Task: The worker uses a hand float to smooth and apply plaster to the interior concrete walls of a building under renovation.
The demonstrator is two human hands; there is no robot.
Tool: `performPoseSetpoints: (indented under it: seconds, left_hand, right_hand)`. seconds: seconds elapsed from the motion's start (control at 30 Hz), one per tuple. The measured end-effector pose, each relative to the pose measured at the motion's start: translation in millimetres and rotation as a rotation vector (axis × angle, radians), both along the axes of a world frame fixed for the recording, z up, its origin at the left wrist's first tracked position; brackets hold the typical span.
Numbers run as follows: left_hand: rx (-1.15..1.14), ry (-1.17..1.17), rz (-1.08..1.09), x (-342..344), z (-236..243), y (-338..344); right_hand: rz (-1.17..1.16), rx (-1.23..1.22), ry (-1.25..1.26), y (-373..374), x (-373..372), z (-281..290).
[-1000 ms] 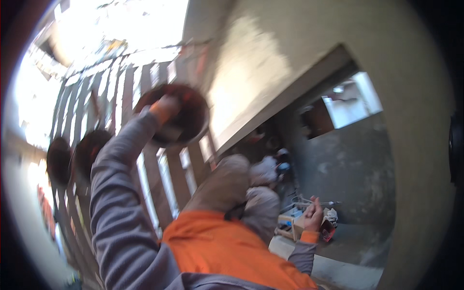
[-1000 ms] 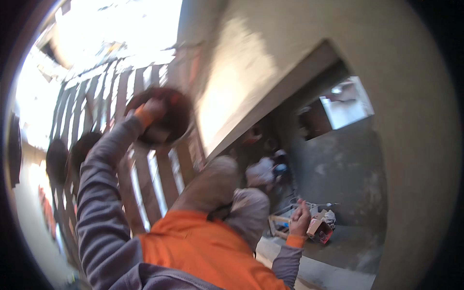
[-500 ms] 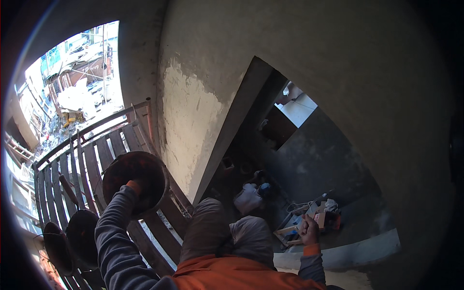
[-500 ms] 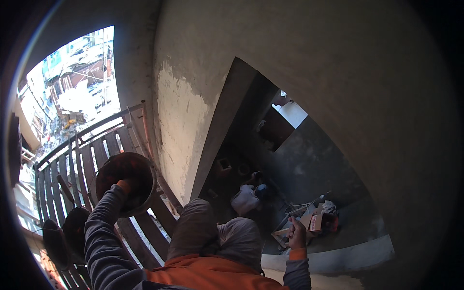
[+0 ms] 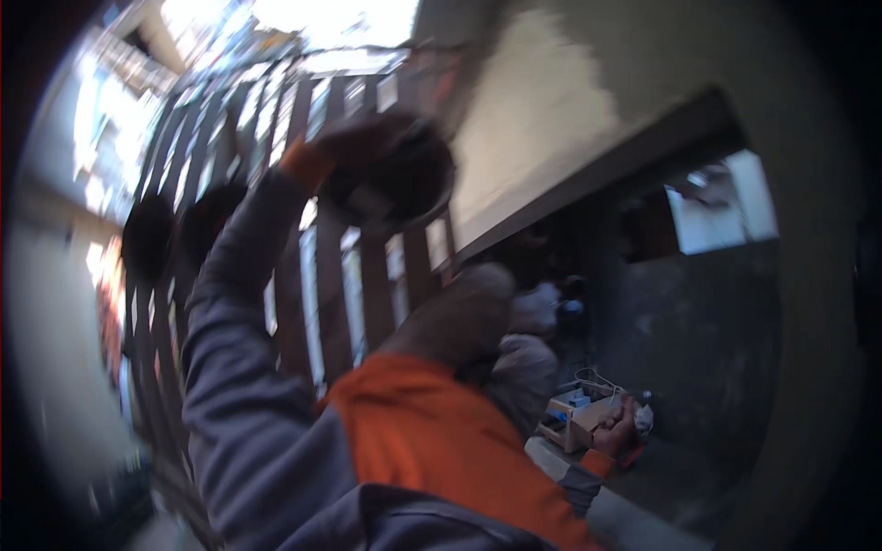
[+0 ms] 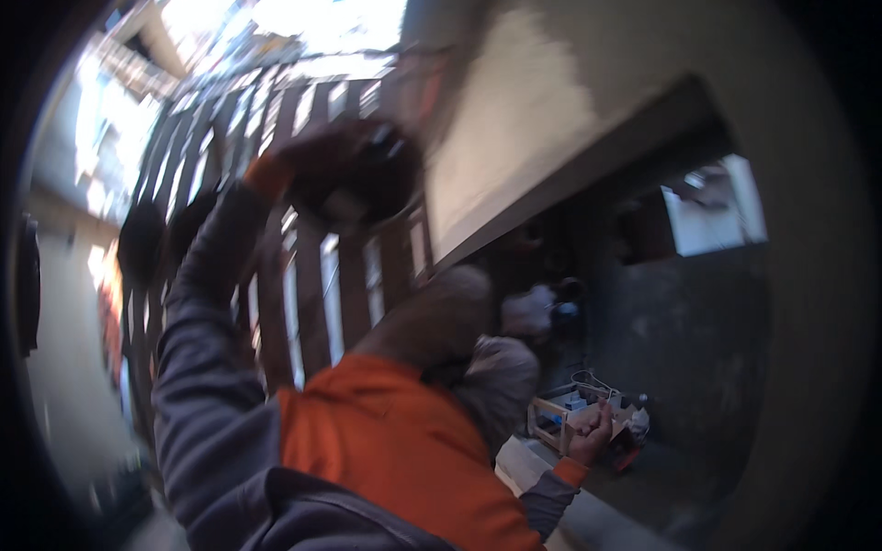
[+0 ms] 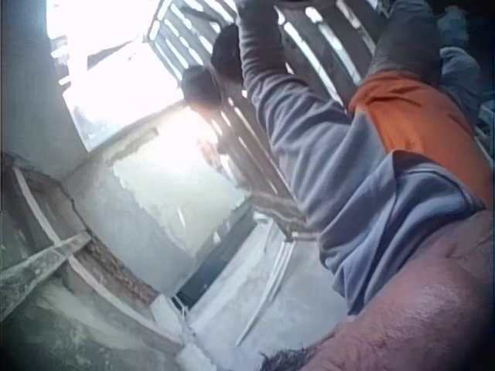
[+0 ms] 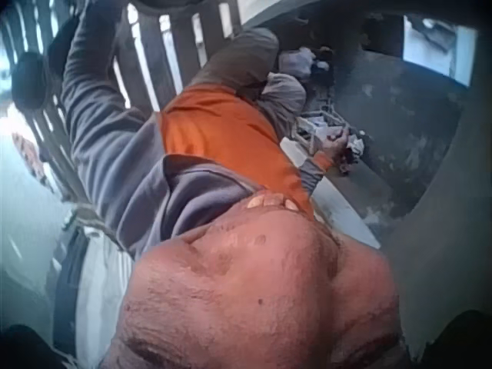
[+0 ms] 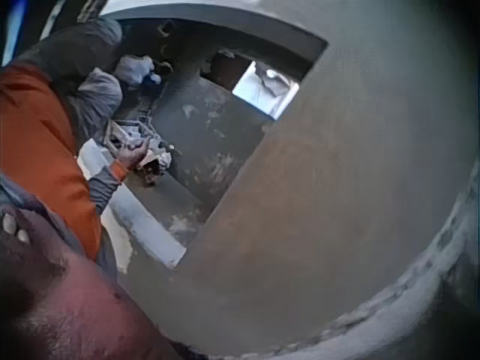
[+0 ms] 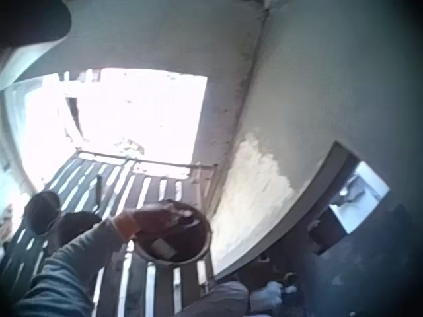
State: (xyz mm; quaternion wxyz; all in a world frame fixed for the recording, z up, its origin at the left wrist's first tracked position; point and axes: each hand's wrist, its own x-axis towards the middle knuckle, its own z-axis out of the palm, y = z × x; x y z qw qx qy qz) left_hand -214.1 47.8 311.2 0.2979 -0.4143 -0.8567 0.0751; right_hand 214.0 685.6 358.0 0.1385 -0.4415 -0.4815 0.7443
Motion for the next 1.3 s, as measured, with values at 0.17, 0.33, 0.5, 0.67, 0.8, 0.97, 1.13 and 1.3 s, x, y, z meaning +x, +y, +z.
performPoseSetpoints:
  seconds: [0.17, 0.33, 0.5, 0.67, 0.8, 0.97, 1.13, 1.3]
  left_hand:
    - [-0.236, 0.258, 0.076, 98.4, 107.8, -86.1]
    - [0.202, -0.815, 0.665, 215.7, 139.6, -130.6]
    - [0.071, -0.915, 0.953, 233.0, 57.4, -170.0]
    - [-0.005, -0.908, 1.119, 206.8, -42.5, -187.2]
    - [0.046, -1.013, 1.106, 207.6, -57.6, -191.4]
    - [0.050, -1.119, 1.025, 189.3, -32.4, -194.3]
    - [0.027, -1.047, 0.966, 220.1, -85.0, -224.2]
    - [-0.031, -1.077, 0.847, 192.0, -69.5, -231.4]
  right_hand:
    - [-0.031, 0.029, 0.041, 1.9, 4.9, 13.3]
    - [0.073, 0.084, 0.052, -18.9, -28.1, 25.2]
    - [0.175, 0.067, 0.088, -25.0, -52.2, 24.4]
    - [0.220, 0.097, 0.114, -26.6, -55.8, 30.5]
    - [0.191, 0.129, 0.080, -25.5, -52.9, 36.1]
    - [0.148, 0.135, 0.065, -14.8, -44.4, 37.4]
    - [0.184, 0.131, 0.061, -26.6, -63.3, 30.1]
    - [0.157, 0.168, 0.085, -21.2, -51.3, 38.2]
